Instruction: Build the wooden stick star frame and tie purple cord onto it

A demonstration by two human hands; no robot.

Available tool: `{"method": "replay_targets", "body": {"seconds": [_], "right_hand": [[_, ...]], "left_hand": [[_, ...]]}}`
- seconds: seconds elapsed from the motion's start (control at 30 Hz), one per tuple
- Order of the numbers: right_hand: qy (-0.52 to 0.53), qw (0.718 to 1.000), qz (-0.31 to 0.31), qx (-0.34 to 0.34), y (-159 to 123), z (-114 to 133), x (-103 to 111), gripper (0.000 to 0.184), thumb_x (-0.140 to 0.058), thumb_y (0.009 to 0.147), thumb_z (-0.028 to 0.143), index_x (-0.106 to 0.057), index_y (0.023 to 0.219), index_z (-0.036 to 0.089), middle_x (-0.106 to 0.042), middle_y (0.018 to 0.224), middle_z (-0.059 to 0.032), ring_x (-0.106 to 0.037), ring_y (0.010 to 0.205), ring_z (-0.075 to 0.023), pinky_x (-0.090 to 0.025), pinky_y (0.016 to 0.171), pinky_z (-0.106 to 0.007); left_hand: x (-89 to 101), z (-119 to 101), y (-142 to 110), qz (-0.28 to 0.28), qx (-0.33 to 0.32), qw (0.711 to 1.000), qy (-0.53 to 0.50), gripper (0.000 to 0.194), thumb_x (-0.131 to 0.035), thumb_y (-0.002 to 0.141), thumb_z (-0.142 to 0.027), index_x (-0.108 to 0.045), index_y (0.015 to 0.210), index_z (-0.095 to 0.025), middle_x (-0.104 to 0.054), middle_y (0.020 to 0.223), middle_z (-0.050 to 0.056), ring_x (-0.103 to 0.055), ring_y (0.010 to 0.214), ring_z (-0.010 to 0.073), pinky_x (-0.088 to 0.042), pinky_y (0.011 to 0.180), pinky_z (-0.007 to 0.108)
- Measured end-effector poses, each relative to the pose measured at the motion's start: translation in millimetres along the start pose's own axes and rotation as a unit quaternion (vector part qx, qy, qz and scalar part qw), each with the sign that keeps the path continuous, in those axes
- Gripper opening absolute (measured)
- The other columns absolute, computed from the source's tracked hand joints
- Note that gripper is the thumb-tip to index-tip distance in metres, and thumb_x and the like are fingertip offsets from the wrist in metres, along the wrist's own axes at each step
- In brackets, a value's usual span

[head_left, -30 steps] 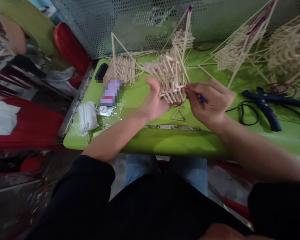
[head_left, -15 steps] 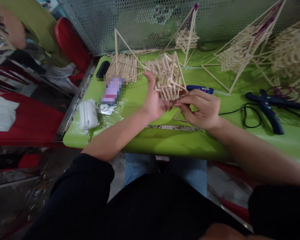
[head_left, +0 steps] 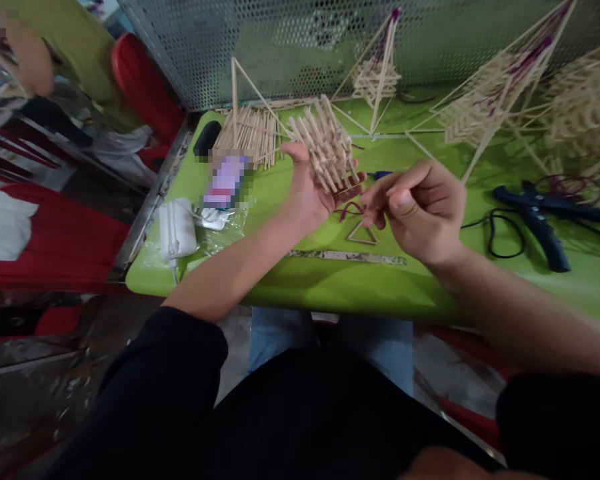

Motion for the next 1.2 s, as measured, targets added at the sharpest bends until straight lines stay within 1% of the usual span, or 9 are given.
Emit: {"method": "replay_targets", "body": {"seconds": [0.13,0.23,0.37,0.53,0.67,0.8,0.87,1.07,1.2], "right_hand": [[0.007,0.999,-0.024,-0.025,4.6,-9.6,7.3,0.046,-0.089,0.101,0.064,-0.059,0.093,0.031,-0.072,0.073,0.0007,-0.059,0.049,-0.018,-0.044,0.041,-0.034],[0.007,0.999,-0.026,-0.047,8.0,-15.3,13.7,0.048,-0.089,0.1,0.068,-0.059,0.093,0.031,-0.057,0.064,0.0036,-0.051,0.049,-0.0177,-0.043,0.043,-0.035],[0.035,0.994,-0.003,-0.107,9.5,-24.0,17.1,0.045,-0.093,0.099,0.063,-0.064,0.094,0.029,-0.045,0.059,0.0072,-0.036,0.045,-0.0133,-0.033,0.041,-0.031],[0.04,0.989,0.02,-0.14,7.2,-39.8,17.9,0.038,-0.095,0.098,0.058,-0.072,0.102,0.029,-0.044,0.057,0.0093,-0.029,0.042,-0.0108,-0.026,0.04,-0.029],[-0.034,0.994,0.023,-0.1,4.2,-37.3,15.5,0.038,-0.092,0.1,0.062,-0.078,0.116,0.03,-0.05,0.06,0.008,-0.032,0.043,-0.0112,-0.028,0.04,-0.03],[-0.096,0.993,0.035,-0.062,0.1,-22.1,7.9,0.039,-0.088,0.104,0.061,-0.078,0.125,0.029,-0.064,0.073,0.0036,-0.049,0.051,-0.0129,-0.05,0.05,-0.032],[-0.119,0.991,0.026,-0.054,-2.0,-16.7,6.4,0.045,-0.092,0.1,0.063,-0.078,0.126,0.029,-0.063,0.072,0.0045,-0.049,0.052,-0.0123,-0.047,0.05,-0.03],[-0.159,0.982,-0.032,-0.093,-5.3,-19.9,12.6,0.061,-0.109,0.079,0.067,-0.077,0.114,0.028,-0.052,0.063,0.0076,-0.038,0.051,-0.0097,-0.025,0.047,-0.028],[-0.173,0.978,-0.074,-0.092,-2.3,-17.6,20.5,0.06,-0.114,0.073,0.062,-0.078,0.103,0.025,-0.051,0.064,0.0066,-0.036,0.055,-0.009,-0.021,0.05,-0.03]], "left_hand": [[-1.4,-4.6,0.5,0.053,-0.007,0.998,0.015,0.087,-0.048,0.097,-0.105,-0.077,0.111,-0.024,-0.086,0.107,0.009,-0.083,0.094,0.0267,-0.073,0.094,0.045],[-2.5,-5.6,-0.9,0.066,0.008,0.998,0.005,0.093,-0.042,0.095,-0.108,-0.079,0.111,-0.025,-0.086,0.11,0.012,-0.083,0.097,0.029,-0.072,0.096,0.048],[-4.3,-8.0,-2.5,0.074,0.015,0.997,-0.019,0.101,-0.042,0.092,-0.111,-0.08,0.117,-0.022,-0.088,0.119,0.015,-0.084,0.104,0.0283,-0.073,0.094,0.04],[-0.4,-11.9,2.2,0.047,-0.002,0.999,-0.016,0.098,-0.041,0.096,-0.107,-0.081,0.122,-0.022,-0.09,0.123,0.014,-0.084,0.123,0.0327,-0.073,0.098,0.04],[1.2,-5.8,5.5,-0.005,0.024,1.0,0.004,0.066,-0.048,0.112,-0.081,-0.083,0.129,-0.027,-0.091,0.122,0.009,-0.077,0.144,0.0328,-0.068,0.113,0.042],[-4.8,0.4,3.9,-0.008,0.032,0.999,0.021,0.038,-0.054,0.118,-0.044,-0.084,0.113,-0.023,-0.09,0.114,0.006,-0.085,0.111,0.024,-0.069,0.101,0.038],[-7.8,0.4,2.1,-0.004,0.022,1.0,0.021,0.029,-0.058,0.115,-0.036,-0.083,0.11,-0.021,-0.088,0.11,0.004,-0.084,0.096,0.0197,-0.07,0.094,0.035],[-11.4,-1.9,-5.5,-0.047,0.024,0.997,0.048,0.03,-0.062,0.111,-0.034,-0.08,0.129,-0.02,-0.087,0.117,0.01,-0.081,0.134,0.0303,-0.067,0.12,0.047],[-15.0,-5.4,-9.0,-0.021,0.021,0.998,0.058,0.034,-0.063,0.115,-0.045,-0.079,0.131,-0.02,-0.085,0.133,0.013,-0.074,0.149,0.0367,-0.066,0.122,0.056]]}}
Point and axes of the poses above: each hand's wrist, its own y-axis towards the middle knuckle, its own x-axis out of the back of the hand, z = x × y, the point moved 5 cm from there along y, towards the middle knuckle
